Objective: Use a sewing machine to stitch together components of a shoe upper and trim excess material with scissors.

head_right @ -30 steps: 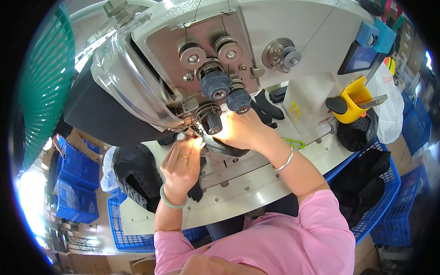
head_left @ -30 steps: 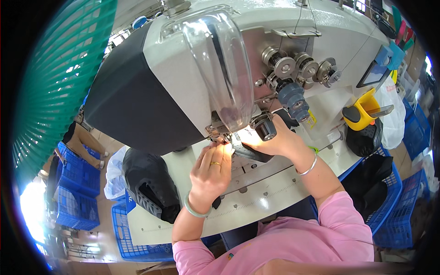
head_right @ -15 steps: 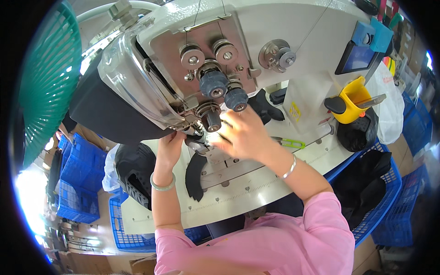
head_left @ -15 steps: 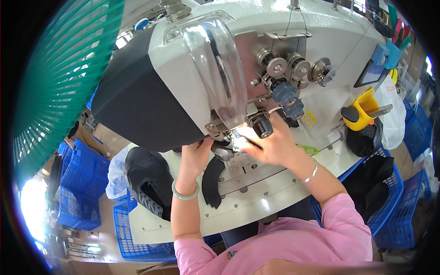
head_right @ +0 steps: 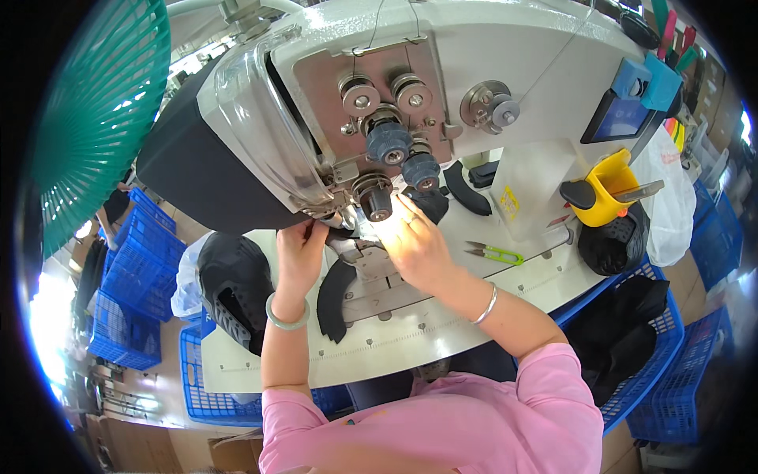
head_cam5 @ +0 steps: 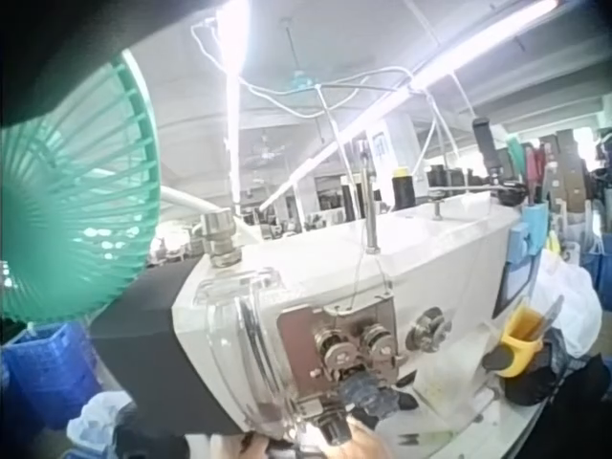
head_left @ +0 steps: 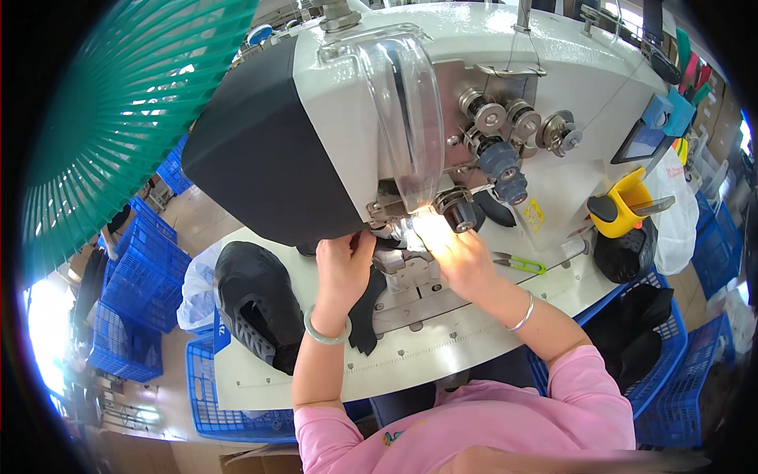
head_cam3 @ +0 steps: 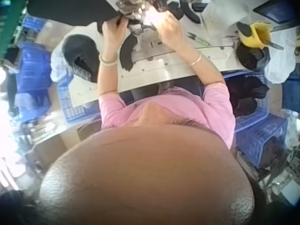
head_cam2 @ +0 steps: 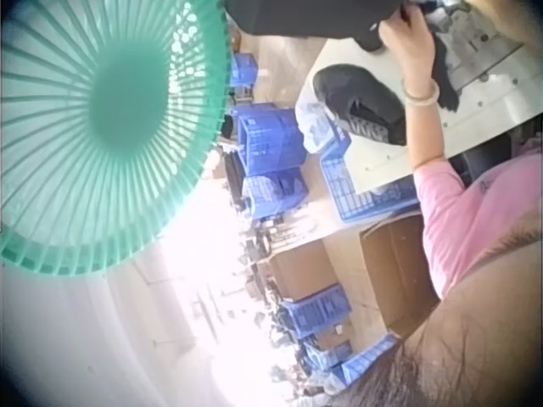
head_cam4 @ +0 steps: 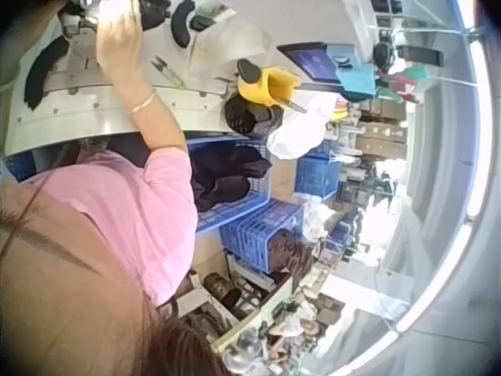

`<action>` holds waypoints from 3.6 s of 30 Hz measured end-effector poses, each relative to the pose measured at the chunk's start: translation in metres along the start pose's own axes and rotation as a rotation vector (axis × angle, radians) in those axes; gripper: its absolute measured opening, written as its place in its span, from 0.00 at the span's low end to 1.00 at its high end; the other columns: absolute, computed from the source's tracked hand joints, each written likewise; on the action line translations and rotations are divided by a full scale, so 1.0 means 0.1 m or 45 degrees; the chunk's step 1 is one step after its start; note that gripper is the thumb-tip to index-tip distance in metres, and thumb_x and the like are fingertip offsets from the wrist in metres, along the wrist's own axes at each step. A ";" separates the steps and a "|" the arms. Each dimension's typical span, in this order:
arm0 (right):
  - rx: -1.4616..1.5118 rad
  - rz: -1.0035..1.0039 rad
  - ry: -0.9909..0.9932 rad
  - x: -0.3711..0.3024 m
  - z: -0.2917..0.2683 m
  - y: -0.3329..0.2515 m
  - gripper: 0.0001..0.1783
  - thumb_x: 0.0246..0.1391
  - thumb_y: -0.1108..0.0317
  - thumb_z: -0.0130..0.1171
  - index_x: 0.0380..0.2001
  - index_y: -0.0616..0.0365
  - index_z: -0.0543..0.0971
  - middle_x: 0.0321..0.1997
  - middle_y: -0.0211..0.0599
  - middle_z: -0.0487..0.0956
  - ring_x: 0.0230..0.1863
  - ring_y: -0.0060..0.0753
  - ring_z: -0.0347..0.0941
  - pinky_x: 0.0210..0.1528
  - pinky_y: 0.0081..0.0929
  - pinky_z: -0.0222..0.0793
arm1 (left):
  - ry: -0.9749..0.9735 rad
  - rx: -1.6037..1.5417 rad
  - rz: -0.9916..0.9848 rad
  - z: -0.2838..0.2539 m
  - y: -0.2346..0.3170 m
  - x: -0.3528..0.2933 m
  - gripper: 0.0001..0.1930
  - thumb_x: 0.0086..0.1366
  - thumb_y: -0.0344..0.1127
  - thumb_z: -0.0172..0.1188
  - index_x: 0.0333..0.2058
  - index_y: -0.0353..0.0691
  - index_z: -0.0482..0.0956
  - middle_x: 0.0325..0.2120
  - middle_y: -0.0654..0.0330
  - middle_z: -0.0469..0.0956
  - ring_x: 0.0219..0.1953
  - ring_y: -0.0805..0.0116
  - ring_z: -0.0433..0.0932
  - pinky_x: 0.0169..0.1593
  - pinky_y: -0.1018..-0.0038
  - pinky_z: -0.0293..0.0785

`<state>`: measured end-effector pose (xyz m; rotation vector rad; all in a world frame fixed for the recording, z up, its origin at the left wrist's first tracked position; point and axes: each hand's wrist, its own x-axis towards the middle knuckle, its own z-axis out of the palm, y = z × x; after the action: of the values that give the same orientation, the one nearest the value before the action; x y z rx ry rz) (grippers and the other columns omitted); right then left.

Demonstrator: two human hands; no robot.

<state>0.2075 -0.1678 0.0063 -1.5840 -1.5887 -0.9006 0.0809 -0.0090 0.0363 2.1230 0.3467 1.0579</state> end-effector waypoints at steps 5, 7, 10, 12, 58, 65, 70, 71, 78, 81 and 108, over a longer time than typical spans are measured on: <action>0.072 0.014 -0.021 0.07 0.05 0.12 0.17 0.34 0.78 0.57 0.35 0.65 0.77 0.40 0.52 0.76 0.50 0.52 0.72 0.61 0.45 0.64 | 0.129 0.009 0.122 0.05 -0.12 0.07 0.03 0.54 0.25 0.57 0.26 0.31 0.75 0.15 0.54 0.71 0.17 0.65 0.70 0.25 0.71 0.64; 0.063 0.012 -0.106 0.10 0.04 0.17 0.17 0.32 0.79 0.57 0.33 0.65 0.76 0.39 0.51 0.76 0.48 0.51 0.72 0.60 0.44 0.65 | 0.165 -0.077 0.089 0.05 -0.13 0.09 0.03 0.52 0.23 0.57 0.27 0.30 0.75 0.16 0.56 0.72 0.18 0.68 0.70 0.25 0.71 0.65; 0.050 -0.014 -0.079 0.11 0.02 0.21 0.18 0.32 0.79 0.57 0.34 0.64 0.77 0.39 0.50 0.76 0.47 0.51 0.73 0.59 0.42 0.66 | 0.167 -0.175 0.087 0.07 -0.11 0.10 0.04 0.51 0.21 0.57 0.28 0.31 0.75 0.17 0.59 0.73 0.18 0.71 0.69 0.25 0.72 0.65; 0.047 -0.035 -0.070 0.09 0.02 0.23 0.18 0.31 0.79 0.58 0.33 0.63 0.77 0.39 0.49 0.75 0.47 0.50 0.72 0.58 0.43 0.66 | 0.164 -0.215 0.018 0.09 -0.07 0.09 0.03 0.52 0.21 0.56 0.28 0.31 0.75 0.18 0.60 0.73 0.19 0.72 0.69 0.26 0.74 0.65; 1.889 1.011 -0.564 -0.20 -0.36 -0.33 0.22 0.66 0.57 0.47 0.24 0.62 0.75 0.23 0.18 0.70 0.27 0.09 0.60 0.27 0.14 0.58 | -0.504 -1.099 -0.678 -0.10 0.52 -0.83 0.14 0.65 0.36 0.59 0.27 0.29 0.80 0.19 0.71 0.75 0.22 0.86 0.67 0.25 0.85 0.63; 1.898 1.263 -0.523 -0.34 -0.17 -0.32 0.21 0.65 0.57 0.51 0.24 0.63 0.78 0.22 0.20 0.73 0.25 0.10 0.64 0.25 0.15 0.61 | -0.494 -0.804 -0.563 -0.02 0.31 -0.88 0.08 0.57 0.29 0.64 0.30 0.29 0.81 0.21 0.69 0.77 0.23 0.85 0.69 0.26 0.86 0.65; 2.052 1.353 -0.496 -0.43 -0.06 -0.27 0.21 0.64 0.57 0.51 0.26 0.64 0.80 0.25 0.26 0.78 0.26 0.12 0.69 0.27 0.15 0.65 | -0.467 -0.928 -0.661 0.06 0.19 -0.92 0.09 0.62 0.31 0.60 0.31 0.29 0.81 0.22 0.68 0.78 0.23 0.84 0.71 0.27 0.85 0.66; 2.100 1.375 -0.486 -0.43 -0.05 -0.27 0.21 0.64 0.57 0.51 0.27 0.64 0.80 0.26 0.27 0.78 0.26 0.12 0.70 0.27 0.15 0.67 | -0.461 -1.034 -0.743 0.07 0.17 -0.92 0.10 0.64 0.32 0.58 0.32 0.29 0.81 0.23 0.66 0.79 0.24 0.84 0.72 0.27 0.85 0.68; 2.068 1.393 -0.509 -0.45 -0.02 -0.26 0.21 0.64 0.57 0.51 0.29 0.65 0.81 0.26 0.28 0.79 0.26 0.13 0.71 0.27 0.15 0.67 | -0.466 -1.389 -0.807 0.05 0.06 -0.94 0.13 0.65 0.33 0.52 0.34 0.28 0.80 0.28 0.61 0.81 0.27 0.79 0.76 0.32 0.83 0.71; 2.063 1.392 -0.512 -0.44 -0.01 -0.26 0.21 0.64 0.58 0.51 0.29 0.66 0.81 0.27 0.29 0.79 0.27 0.13 0.71 0.28 0.15 0.67 | -0.487 -1.345 -0.825 0.05 0.09 -0.94 0.11 0.63 0.31 0.55 0.35 0.27 0.79 0.28 0.61 0.81 0.27 0.80 0.76 0.32 0.83 0.72; 2.193 1.460 -0.553 -0.65 0.09 -0.23 0.22 0.64 0.56 0.51 0.31 0.67 0.81 0.29 0.33 0.80 0.28 0.17 0.74 0.31 0.17 0.71 | -0.652 -1.470 -0.799 0.10 -0.19 -1.06 0.33 0.39 0.35 0.50 0.46 0.18 0.72 0.37 0.49 0.80 0.36 0.66 0.79 0.43 0.80 0.72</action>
<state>0.1845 -0.1935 -0.0540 -0.9096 -0.7305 1.2242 0.0239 -0.0561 -0.0426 1.0335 0.0770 0.1791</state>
